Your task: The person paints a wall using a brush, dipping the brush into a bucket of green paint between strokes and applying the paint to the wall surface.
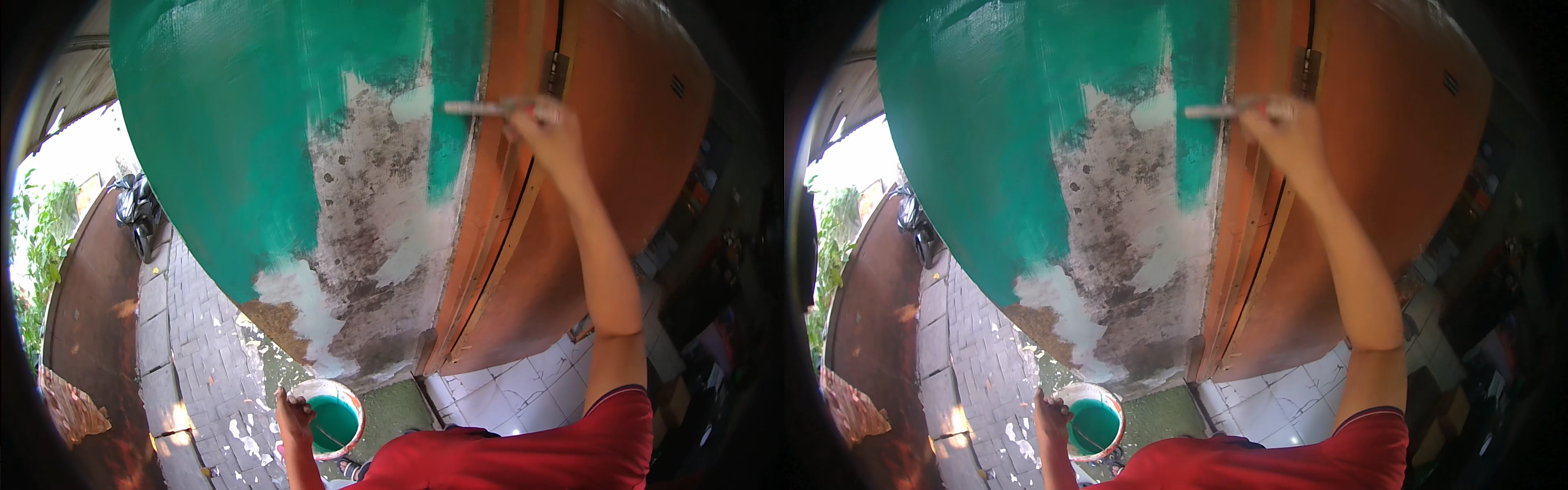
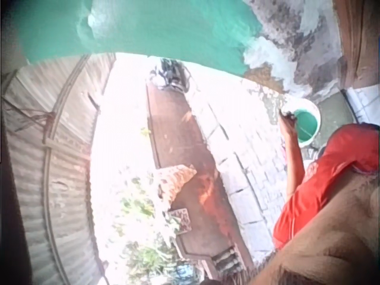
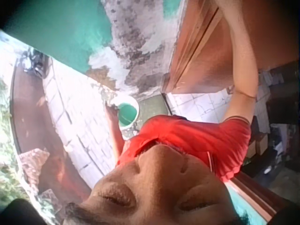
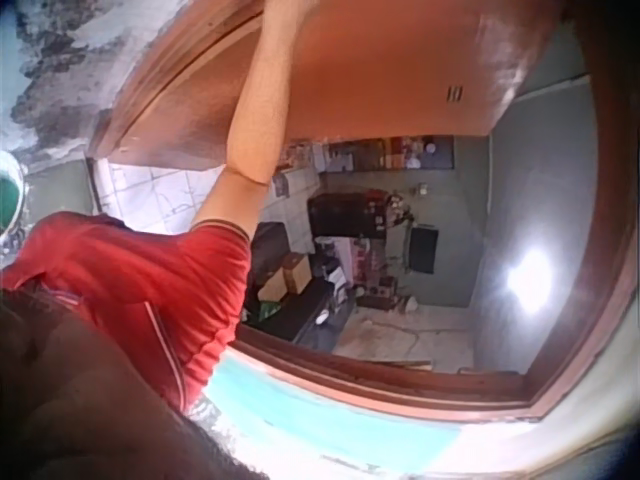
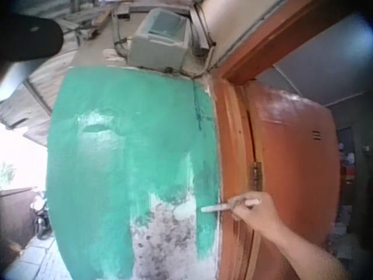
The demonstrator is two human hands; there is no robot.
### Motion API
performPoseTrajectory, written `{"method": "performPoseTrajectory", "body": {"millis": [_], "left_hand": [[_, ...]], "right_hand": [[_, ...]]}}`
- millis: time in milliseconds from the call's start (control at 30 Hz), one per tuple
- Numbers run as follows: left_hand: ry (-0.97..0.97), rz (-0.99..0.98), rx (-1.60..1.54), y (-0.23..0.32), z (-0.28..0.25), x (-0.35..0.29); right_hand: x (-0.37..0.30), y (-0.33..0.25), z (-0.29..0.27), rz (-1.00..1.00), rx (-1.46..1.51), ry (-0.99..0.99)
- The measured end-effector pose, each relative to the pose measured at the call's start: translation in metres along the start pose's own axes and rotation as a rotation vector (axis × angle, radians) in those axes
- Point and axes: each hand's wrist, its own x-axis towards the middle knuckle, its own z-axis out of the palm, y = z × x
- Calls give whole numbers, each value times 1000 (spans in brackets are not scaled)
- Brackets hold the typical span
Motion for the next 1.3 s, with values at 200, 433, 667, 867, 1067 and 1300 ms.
{"method": "performPoseTrajectory", "body": {"millis": [200,433,667,867,1067,1300], "left_hand": [[4,35,21,2,-3,-2],[-27,31,38,0,2,0],[-56,21,40,-2,-8,13],[-60,-8,41,-5,-4,15],[-62,3,1,-9,-16,14],[24,14,3,-17,-32,12]], "right_hand": [[107,-74,-22,-311,-142,231],[73,-43,-4,-448,-262,244],[-107,27,40,-168,-254,7],[-163,54,51,113,-173,-176],[-44,23,23,107,-102,-170],[124,-99,-27,-314,-317,107]]}}
